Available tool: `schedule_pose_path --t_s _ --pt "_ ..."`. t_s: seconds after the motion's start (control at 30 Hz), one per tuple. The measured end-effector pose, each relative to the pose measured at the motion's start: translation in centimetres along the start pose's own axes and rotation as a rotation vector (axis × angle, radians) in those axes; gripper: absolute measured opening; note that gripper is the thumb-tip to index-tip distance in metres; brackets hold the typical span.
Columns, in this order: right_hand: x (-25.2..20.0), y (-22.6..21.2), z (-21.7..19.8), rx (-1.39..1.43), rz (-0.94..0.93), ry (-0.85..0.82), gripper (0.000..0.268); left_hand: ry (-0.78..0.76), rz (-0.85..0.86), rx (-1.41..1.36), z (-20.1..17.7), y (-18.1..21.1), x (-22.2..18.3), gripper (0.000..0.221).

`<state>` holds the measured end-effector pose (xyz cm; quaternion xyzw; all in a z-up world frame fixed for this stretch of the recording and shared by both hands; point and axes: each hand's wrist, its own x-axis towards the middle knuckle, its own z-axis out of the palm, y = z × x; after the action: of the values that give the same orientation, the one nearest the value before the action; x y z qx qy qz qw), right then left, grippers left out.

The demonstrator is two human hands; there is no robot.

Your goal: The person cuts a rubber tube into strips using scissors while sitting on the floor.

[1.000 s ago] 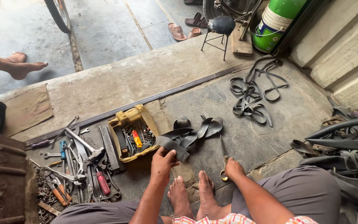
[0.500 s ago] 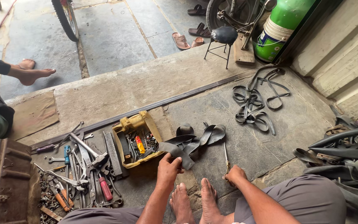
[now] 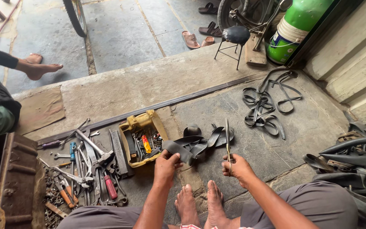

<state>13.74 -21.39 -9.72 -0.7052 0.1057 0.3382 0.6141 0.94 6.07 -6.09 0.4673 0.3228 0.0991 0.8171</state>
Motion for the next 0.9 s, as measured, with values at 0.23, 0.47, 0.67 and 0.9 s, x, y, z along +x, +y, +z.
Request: schedule_pose_path --t_s 0.23,0.47,0.67,0.9 --pt "-6.7 0.7 2.5 -0.288 -0.124 -0.254 0.055 0.064 0.063 -0.078 -0.8 0.3 0.1 0.022" --pt "-2.1 10.8 1.8 -0.381 -0.218 -0.472 0.067 0.028 0.035 -0.043 0.8 1.7 -1.7 0.026" --pt "0.0 11.8 3.1 -0.438 -0.316 -0.493 0.078 -0.022 -0.024 0.045 1.4 1.4 -1.9 0.039" --pt "-8.1 6.2 4.1 -0.459 -0.264 -0.417 0.048 -0.218 0.11 0.187 0.1 -1.1 0.2 0.043"
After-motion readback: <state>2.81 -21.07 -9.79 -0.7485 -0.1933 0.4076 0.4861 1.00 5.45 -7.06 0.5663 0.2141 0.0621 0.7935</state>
